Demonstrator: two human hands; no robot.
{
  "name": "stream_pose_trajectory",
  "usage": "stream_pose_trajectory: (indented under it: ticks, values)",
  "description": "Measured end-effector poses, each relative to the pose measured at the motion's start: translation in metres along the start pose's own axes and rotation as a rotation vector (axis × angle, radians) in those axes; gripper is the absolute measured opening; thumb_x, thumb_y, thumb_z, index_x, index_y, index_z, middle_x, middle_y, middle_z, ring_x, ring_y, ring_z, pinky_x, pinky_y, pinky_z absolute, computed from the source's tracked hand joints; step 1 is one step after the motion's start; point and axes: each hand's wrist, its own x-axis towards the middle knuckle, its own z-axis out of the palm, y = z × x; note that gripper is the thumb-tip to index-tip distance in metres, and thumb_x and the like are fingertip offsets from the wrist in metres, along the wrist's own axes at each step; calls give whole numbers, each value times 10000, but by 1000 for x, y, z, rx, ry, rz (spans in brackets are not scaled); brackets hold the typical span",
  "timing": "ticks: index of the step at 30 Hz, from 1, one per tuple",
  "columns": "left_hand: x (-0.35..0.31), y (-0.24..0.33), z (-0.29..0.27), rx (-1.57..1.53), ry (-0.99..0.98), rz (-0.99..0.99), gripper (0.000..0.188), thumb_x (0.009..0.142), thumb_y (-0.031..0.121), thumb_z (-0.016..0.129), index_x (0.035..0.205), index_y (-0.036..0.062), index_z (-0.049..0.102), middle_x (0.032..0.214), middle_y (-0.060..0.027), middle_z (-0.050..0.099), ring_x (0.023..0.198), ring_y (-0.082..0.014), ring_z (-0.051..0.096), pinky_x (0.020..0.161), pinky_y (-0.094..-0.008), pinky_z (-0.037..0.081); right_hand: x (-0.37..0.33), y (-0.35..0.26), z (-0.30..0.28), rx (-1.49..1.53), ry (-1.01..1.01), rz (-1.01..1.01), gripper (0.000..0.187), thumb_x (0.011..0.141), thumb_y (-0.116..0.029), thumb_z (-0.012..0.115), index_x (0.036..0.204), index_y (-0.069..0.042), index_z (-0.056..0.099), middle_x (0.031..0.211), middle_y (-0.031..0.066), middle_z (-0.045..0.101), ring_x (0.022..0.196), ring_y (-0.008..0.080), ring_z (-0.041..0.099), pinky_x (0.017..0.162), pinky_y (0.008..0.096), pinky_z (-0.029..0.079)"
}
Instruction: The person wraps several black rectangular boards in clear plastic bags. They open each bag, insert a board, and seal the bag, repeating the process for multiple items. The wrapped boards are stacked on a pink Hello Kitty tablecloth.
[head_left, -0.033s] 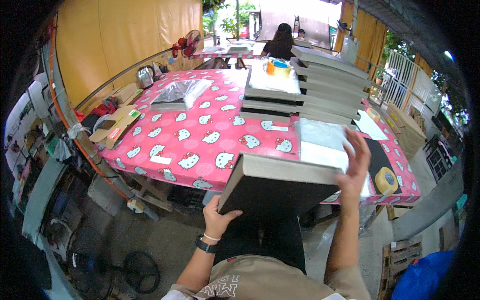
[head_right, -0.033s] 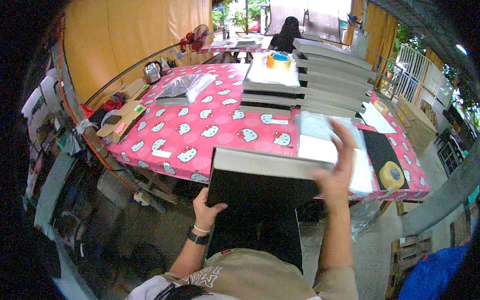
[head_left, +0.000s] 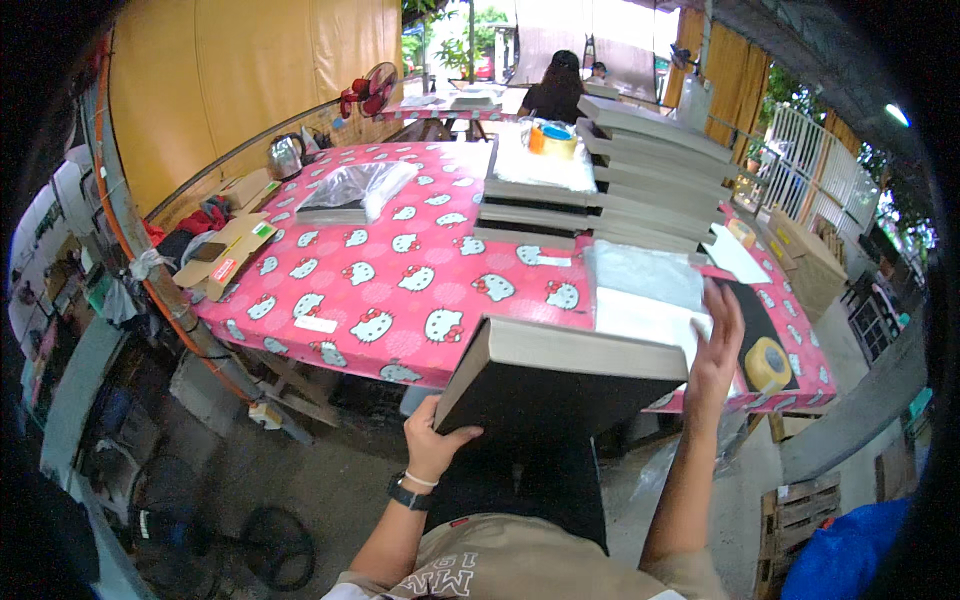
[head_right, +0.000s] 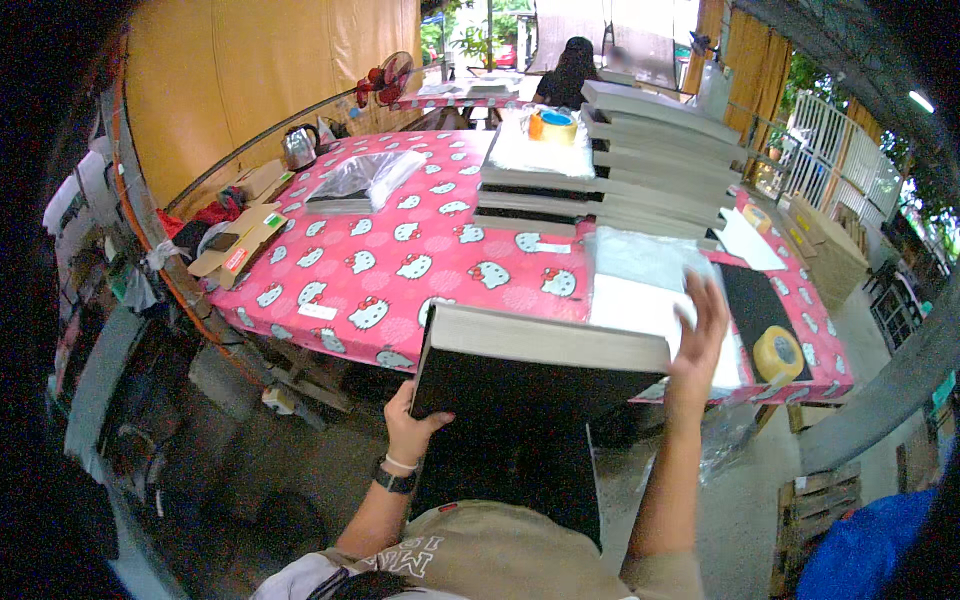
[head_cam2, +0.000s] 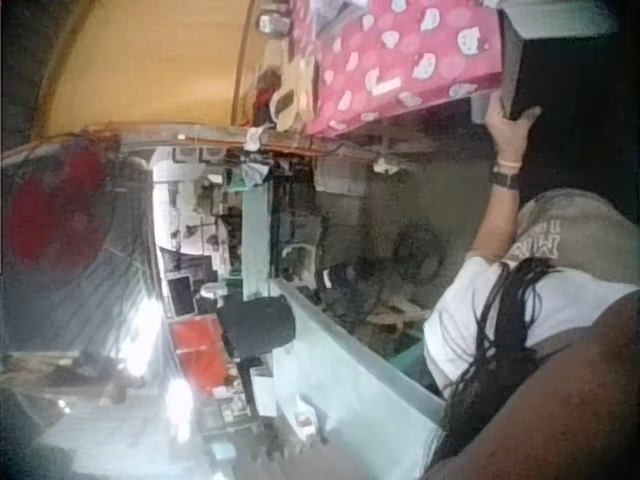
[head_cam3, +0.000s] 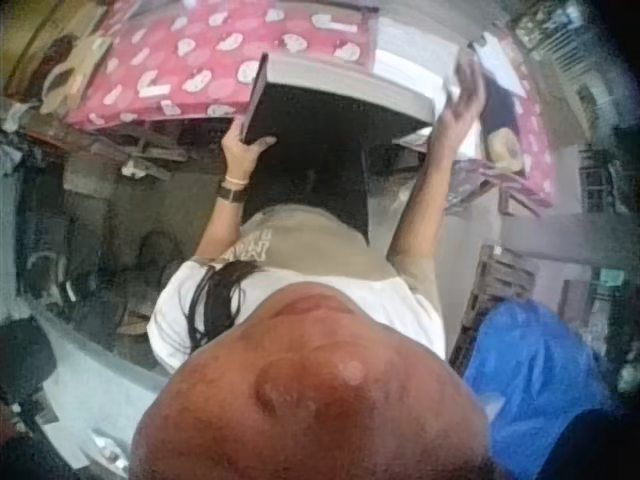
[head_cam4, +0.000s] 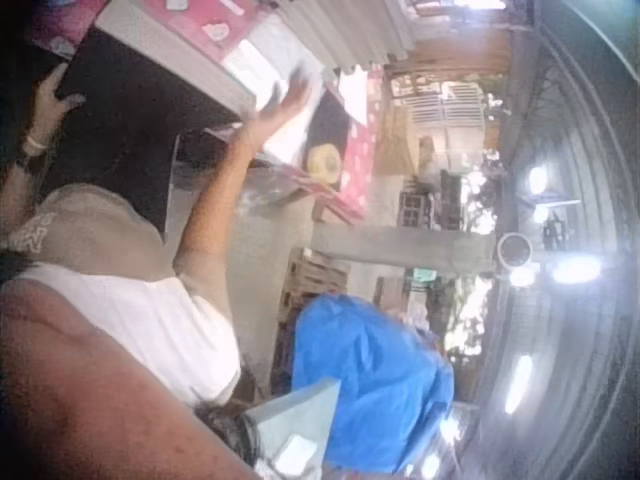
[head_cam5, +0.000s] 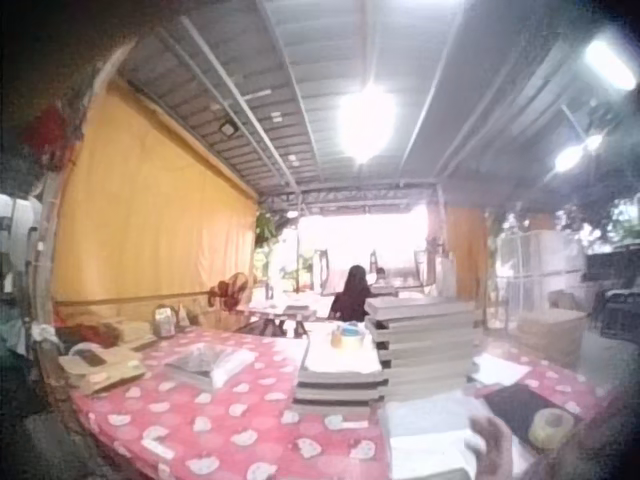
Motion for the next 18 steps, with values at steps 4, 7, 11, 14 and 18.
stream_pose_trajectory:
  ticks: [4, 7, 11, 14, 18]
  values:
    - [0, -6, 23, -136, -46, 7, 405, 543, 158, 776, 835, -7, 548, 751, -56, 599, 687, -111, 549, 627, -246, 440, -84, 123, -80, 328, 134, 582, 584, 779, -172, 402, 1306, -70, 171, 1184, 119, 403, 1137, 196, 328, 947, 353, 249]
    - [2, -9, 12, -168, -68, -112, 395, 567, 134, 760, 864, -12, 544, 795, -57, 599, 739, -136, 561, 683, -265, 443, -135, 141, -47, 241, -195, 546, 610, 664, -25, 466, 1244, -30, 280, 1046, 50, 492, 925, 135, 477, 818, 259, 365]
    - [-10, -22, 7, -479, 196, -275, 507, 587, 190, 755, 976, -22, 510, 921, -64, 574, 831, -183, 546, 763, -292, 427, -107, 119, -14, 364, -245, 462, 392, 692, -95, 584, 1056, -7, 467, 963, 18, 513, 854, 104, 479, 760, 224, 370]
    - [-5, -53, 0, -656, 317, -310, 612, 644, 262, 718, 1098, -14, 414, 1085, -101, 492, 981, -205, 478, 859, -320, 368, -77, 76, 16, 372, -327, 396, 402, 738, -230, 629, 1030, -1, 473, 905, 11, 516, 825, 89, 472, 741, 216, 367]
    - [15, -45, 17, -644, 293, -347, 615, 696, 236, 672, 1150, 6, 326, 1093, -101, 461, 992, -214, 457, 839, -353, 384, -56, 85, 19, 464, -310, 366, 425, 752, -290, 627, 1025, -4, 470, 883, 16, 514, 789, 78, 462, 713, 203, 363]
